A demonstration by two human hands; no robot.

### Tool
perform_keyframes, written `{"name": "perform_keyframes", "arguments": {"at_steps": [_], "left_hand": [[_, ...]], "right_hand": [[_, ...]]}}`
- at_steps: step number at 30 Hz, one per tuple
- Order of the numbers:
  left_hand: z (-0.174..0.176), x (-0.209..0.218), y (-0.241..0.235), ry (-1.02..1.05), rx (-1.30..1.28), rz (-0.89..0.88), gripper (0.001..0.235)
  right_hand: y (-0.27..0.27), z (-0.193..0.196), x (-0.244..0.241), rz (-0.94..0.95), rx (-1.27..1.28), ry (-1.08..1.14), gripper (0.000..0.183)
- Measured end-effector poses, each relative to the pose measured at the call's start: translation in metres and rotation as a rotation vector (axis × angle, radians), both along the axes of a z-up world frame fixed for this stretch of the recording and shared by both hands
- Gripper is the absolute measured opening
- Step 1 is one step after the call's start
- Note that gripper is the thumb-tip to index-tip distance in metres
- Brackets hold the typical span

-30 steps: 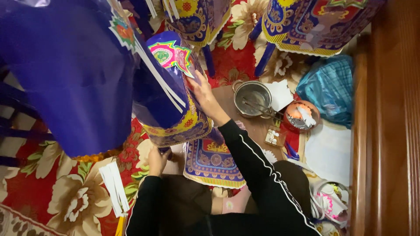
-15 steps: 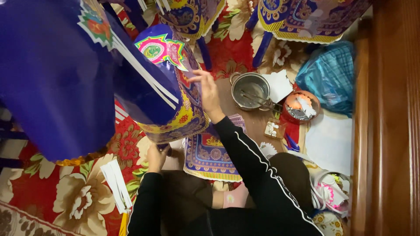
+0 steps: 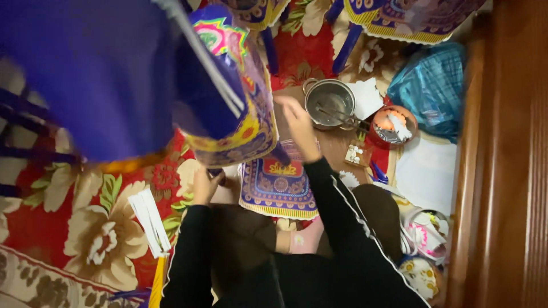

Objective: Decorating paper-mâché horses with patterned paper and glue.

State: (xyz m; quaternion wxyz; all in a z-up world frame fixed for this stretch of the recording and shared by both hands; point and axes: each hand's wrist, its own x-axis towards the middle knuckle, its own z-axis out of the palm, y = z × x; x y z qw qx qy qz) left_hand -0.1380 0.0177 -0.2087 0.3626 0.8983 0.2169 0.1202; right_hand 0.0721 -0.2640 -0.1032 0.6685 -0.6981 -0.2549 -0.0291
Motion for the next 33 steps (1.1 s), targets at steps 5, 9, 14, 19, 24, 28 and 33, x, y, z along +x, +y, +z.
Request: {"name": "perform_keyframes", "arguments": {"at_steps": [5, 9, 14, 19, 24, 28, 33], "left_hand": [[-0.002, 0.002, 0.021, -0.002, -0.152, -0.123, 0.054], [-0.026, -0.001, 0.019, 0.142, -0.075, -0.094, 0.046], [-0.018, -0.020, -0.040, 0.127, -0.085, -0.149, 0.042], [0.006, -0.038, -0.092, -0.305, -0.151, -0.133, 0.056], [0.002, -0.037, -0.080, -0.234, -0.184, -0.081, 0.057], [-0.018, -0.042, -0.046, -0.270, -0.521, -0.387, 0.076], [-0.024, -0.026, -0.022, -0.215, -1.592, -0.064, 0.085]], "right_hand": [[-0.025, -0.097, -0.061, -0.029, -0.418, -0.033, 0.053], [-0.008, -0.103, -0.079, 0.105, -0.421, -0.018, 0.077], [-0.037, -0.128, -0.062, -0.137, -0.634, 0.047, 0.062], [-0.069, -0.117, -0.062, -0.139, -0.749, -0.131, 0.055], [-0.063, -0.046, -0.108, 0.165, -1.249, -0.052, 0.031], [-0.025, 0.051, -0.176, 0.438, -1.213, -0.255, 0.037], [0.024, 0.090, -0.213, 0.517, -1.076, -0.826, 0.046]]}}
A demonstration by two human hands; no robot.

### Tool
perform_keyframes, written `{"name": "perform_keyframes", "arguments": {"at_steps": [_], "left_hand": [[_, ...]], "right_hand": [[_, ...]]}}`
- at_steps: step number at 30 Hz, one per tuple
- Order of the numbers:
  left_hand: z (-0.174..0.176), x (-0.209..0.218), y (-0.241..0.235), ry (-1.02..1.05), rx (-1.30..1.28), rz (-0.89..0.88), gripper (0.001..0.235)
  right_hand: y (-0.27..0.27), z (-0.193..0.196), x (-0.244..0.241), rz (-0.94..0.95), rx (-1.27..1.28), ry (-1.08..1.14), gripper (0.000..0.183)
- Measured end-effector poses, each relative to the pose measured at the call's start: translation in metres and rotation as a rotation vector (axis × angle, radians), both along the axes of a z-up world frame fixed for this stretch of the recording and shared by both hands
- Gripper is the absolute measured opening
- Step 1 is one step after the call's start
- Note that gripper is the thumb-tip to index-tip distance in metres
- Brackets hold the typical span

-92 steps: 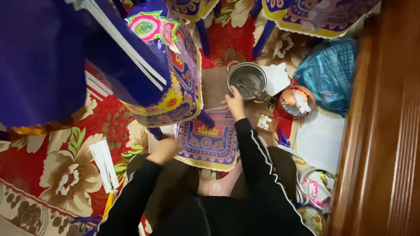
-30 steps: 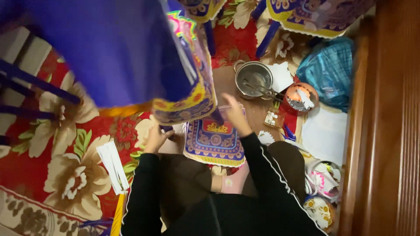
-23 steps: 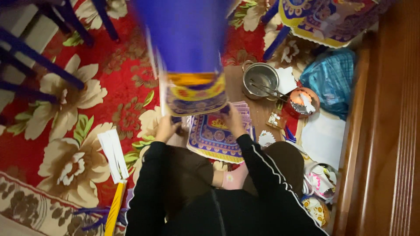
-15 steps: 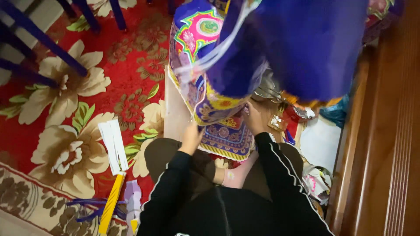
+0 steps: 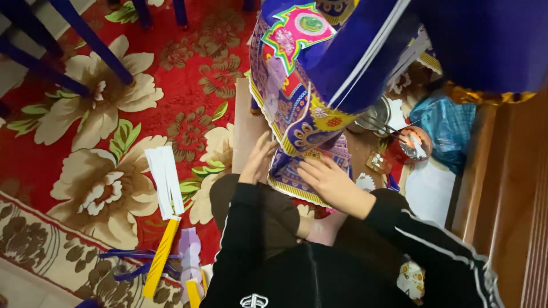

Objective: Decorating paper-mâché horses with patterned paper and glue.

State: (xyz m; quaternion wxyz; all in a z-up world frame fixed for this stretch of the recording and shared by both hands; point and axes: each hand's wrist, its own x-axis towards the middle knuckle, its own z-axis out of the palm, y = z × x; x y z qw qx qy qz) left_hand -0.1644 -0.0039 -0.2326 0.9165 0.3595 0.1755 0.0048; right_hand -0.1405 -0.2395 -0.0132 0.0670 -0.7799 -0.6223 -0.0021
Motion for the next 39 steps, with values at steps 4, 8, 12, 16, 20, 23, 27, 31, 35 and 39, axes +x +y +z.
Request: {"name": "perform_keyframes", "arguments": {"at_steps": [4, 8, 12, 16, 20, 23, 27, 31, 35, 39], "left_hand": [[0.003, 0.008, 0.000, -0.336, -0.173, 0.063, 0.073], [0.025, 0.014, -0.001, -0.315, -0.250, 0.034, 0.074], [0.013, 0.014, 0.001, -0.336, -0.306, 0.021, 0.075], [0.002, 0.017, 0.000, -0.334, -0.289, 0.008, 0.075], [0.015, 0.013, 0.001, -0.338, -0.275, 0.008, 0.074], [0.017, 0.012, -0.002, -0.352, -0.296, 0.017, 0.074], [0.010, 0.004, -0.002, -0.251, -0.225, 0.008, 0.073], [-0.025, -0.010, 0.002, -0.179, -0.143, 0.053, 0.067], [-0.040, -0.038, 0.000, 0.076, 0.192, 0.104, 0.062], [-0.011, -0.048, -0.028, 0.124, 0.405, -0.008, 0.066]], "right_hand": [[0.042, 0.029, 0.001, 0.095, -0.127, -0.448, 0.062], [0.071, 0.067, 0.010, -0.069, -0.242, -0.714, 0.071], [0.079, 0.022, 0.017, -0.078, -0.309, -0.809, 0.066], [0.067, -0.036, 0.003, 0.118, -0.405, -0.590, 0.062], [0.080, 0.029, 0.000, 0.044, -0.127, -0.570, 0.060], [0.080, 0.050, 0.012, -0.092, -0.027, -0.646, 0.062], [0.048, -0.029, -0.005, 0.029, -0.187, -0.687, 0.059], [-0.015, -0.107, 0.017, 0.048, -0.634, 0.137, 0.041], [-0.078, -0.140, 0.124, -0.426, -0.697, 0.254, 0.038], [-0.076, -0.111, 0.182, -0.569, -0.212, 0.365, 0.089]]}}
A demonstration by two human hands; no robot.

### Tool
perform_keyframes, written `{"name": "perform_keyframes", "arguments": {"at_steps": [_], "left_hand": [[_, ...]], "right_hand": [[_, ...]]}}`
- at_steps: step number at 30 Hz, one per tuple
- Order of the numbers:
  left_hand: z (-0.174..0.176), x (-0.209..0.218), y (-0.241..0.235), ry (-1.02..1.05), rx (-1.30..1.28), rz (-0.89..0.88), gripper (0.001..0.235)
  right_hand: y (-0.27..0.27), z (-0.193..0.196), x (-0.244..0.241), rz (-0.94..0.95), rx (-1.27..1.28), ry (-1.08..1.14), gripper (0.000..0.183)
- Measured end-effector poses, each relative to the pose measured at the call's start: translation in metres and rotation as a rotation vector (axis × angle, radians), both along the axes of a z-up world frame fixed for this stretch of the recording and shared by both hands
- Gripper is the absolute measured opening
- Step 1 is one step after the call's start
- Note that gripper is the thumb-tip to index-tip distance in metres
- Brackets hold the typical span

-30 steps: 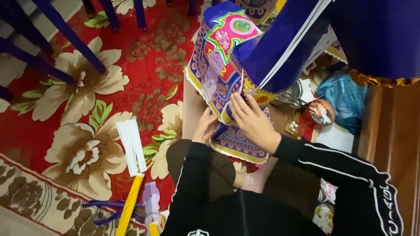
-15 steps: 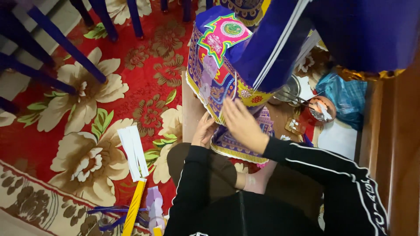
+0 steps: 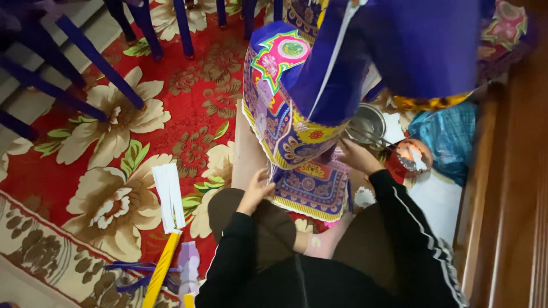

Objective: Decorating paper-mâché horses with patterned paper and glue.

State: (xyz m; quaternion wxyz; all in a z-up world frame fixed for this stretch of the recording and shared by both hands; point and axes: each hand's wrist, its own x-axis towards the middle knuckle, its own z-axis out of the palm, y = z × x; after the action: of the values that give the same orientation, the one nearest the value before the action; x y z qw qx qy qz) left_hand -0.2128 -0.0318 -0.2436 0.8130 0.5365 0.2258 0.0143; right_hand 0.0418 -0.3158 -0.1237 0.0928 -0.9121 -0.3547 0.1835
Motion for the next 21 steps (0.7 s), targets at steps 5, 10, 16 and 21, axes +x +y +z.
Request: {"name": "perform_keyframes", "arguments": {"at_steps": [5, 10, 16, 21], "left_hand": [[0.011, 0.020, -0.039, -0.147, 0.617, 0.056, 0.079], [-0.014, 0.036, -0.027, -0.155, 0.866, 0.149, 0.061], [-0.011, 0.039, 0.028, 0.069, 0.998, 0.085, 0.062], [-0.003, 0.041, 0.040, 0.038, 1.028, 0.057, 0.051]], "right_hand": [[0.027, -0.017, 0.011, 0.045, 0.824, 0.291, 0.088], [0.022, -0.081, 0.018, -0.180, 0.758, 0.292, 0.048], [0.035, -0.071, -0.039, -0.162, 0.883, 0.348, 0.049], [0.042, -0.082, -0.057, -0.169, 1.002, 0.428, 0.051]]}}
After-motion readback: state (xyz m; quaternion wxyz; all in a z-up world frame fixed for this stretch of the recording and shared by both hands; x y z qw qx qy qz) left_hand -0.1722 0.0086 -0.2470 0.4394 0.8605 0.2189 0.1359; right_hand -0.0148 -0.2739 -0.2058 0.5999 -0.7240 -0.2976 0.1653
